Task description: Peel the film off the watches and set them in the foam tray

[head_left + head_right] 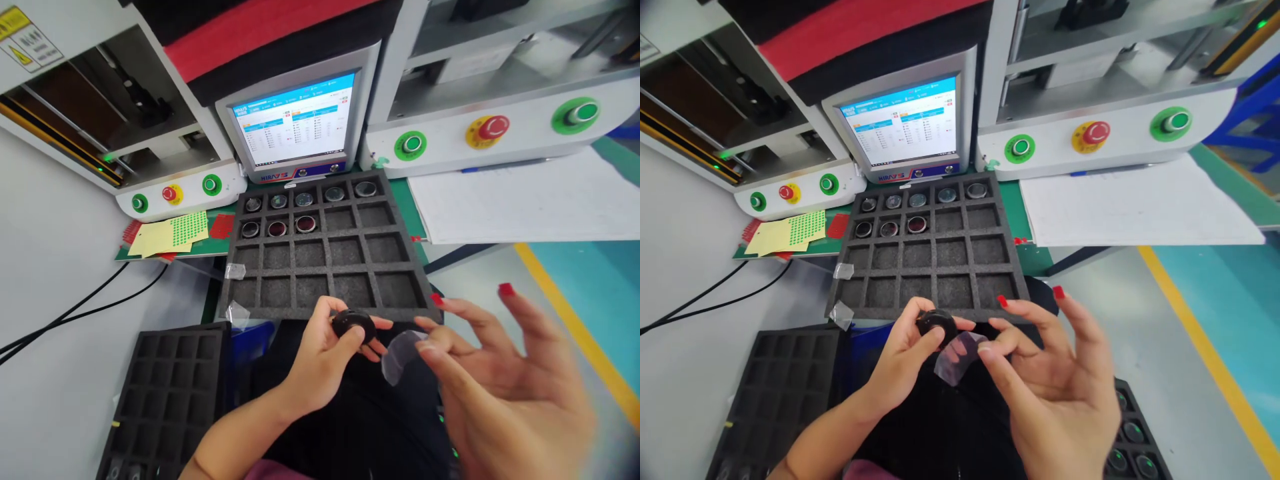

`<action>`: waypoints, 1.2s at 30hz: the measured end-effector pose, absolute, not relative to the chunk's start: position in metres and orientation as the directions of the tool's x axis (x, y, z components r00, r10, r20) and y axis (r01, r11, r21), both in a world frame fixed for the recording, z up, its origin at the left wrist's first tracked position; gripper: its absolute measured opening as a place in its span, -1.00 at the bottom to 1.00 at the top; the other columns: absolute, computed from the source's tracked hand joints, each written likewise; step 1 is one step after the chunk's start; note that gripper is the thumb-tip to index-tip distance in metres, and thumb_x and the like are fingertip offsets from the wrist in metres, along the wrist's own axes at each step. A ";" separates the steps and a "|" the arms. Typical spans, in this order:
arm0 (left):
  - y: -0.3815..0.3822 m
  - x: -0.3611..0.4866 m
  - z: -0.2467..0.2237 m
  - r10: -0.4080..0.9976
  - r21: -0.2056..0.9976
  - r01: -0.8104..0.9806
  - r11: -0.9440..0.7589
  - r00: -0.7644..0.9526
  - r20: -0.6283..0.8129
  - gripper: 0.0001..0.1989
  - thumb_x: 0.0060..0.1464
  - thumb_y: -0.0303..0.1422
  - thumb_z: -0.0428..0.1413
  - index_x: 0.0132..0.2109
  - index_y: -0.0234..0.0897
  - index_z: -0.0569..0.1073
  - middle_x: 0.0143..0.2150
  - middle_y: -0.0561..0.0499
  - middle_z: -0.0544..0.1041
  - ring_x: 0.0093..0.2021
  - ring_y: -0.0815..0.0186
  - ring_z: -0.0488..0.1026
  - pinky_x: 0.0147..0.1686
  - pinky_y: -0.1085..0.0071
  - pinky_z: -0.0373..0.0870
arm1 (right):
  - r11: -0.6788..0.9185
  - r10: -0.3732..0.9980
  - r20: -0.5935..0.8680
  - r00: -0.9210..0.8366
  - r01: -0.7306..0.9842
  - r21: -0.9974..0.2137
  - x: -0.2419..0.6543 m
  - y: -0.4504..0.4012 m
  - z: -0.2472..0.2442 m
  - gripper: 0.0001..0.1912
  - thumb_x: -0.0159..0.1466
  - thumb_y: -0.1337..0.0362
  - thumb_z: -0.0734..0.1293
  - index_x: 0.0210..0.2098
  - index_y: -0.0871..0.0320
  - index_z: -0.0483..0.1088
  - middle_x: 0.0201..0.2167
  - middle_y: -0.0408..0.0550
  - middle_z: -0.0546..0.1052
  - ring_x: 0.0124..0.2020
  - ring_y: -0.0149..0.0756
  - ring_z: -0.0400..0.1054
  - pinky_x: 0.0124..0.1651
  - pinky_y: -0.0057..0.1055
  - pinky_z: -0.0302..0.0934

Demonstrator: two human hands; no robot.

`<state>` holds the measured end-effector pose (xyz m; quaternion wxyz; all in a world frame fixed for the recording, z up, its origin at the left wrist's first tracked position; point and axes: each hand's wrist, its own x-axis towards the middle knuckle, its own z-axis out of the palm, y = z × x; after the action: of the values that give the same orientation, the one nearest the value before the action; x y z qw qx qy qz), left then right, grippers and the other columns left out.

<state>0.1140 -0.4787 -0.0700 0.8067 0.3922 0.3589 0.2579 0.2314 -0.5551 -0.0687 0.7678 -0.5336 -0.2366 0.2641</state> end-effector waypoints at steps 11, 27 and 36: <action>-0.495 0.115 -0.076 0.769 0.877 -0.145 0.459 0.559 -0.310 -0.35 0.15 0.18 -0.03 -0.01 -0.35 0.43 -0.34 -0.08 0.52 -0.48 0.39 0.32 -0.50 0.48 0.27 | 0.320 0.682 -0.095 0.725 -0.413 -0.852 0.211 -0.551 -0.084 -0.36 0.08 0.56 0.50 0.07 -0.09 0.41 -0.09 -0.09 0.48 -0.31 -0.31 0.57 -0.30 -0.49 0.51; -0.494 0.110 -0.069 0.704 0.943 0.024 0.332 0.659 -0.264 -0.62 0.24 -0.15 0.09 0.09 -0.30 0.39 -0.16 -0.11 0.57 -0.42 0.45 0.36 -0.43 0.54 0.33 | 0.240 0.670 0.079 0.738 -0.116 -0.964 0.224 -0.558 -0.082 -0.43 0.09 0.51 0.50 0.04 -0.01 0.39 -0.03 -0.09 0.45 -0.42 -0.47 0.50 -0.08 -0.39 0.47; -0.494 0.109 -0.063 0.633 0.932 0.143 0.333 0.699 -0.333 -0.75 0.18 -0.22 0.15 -0.21 -0.37 0.47 -0.45 -0.01 0.49 -0.48 0.42 0.40 -0.44 0.51 0.40 | 0.284 0.603 0.237 0.762 0.072 -0.956 0.226 -0.543 -0.099 -0.43 0.13 0.48 0.47 0.07 0.01 0.30 -0.02 -0.10 0.44 -0.19 -0.40 0.48 -0.02 -0.41 0.31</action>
<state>0.1089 -0.4936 -0.0632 0.7372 0.5532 0.3507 0.1659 0.2262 -0.5434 -0.0989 0.7448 -0.5712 -0.2955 0.1781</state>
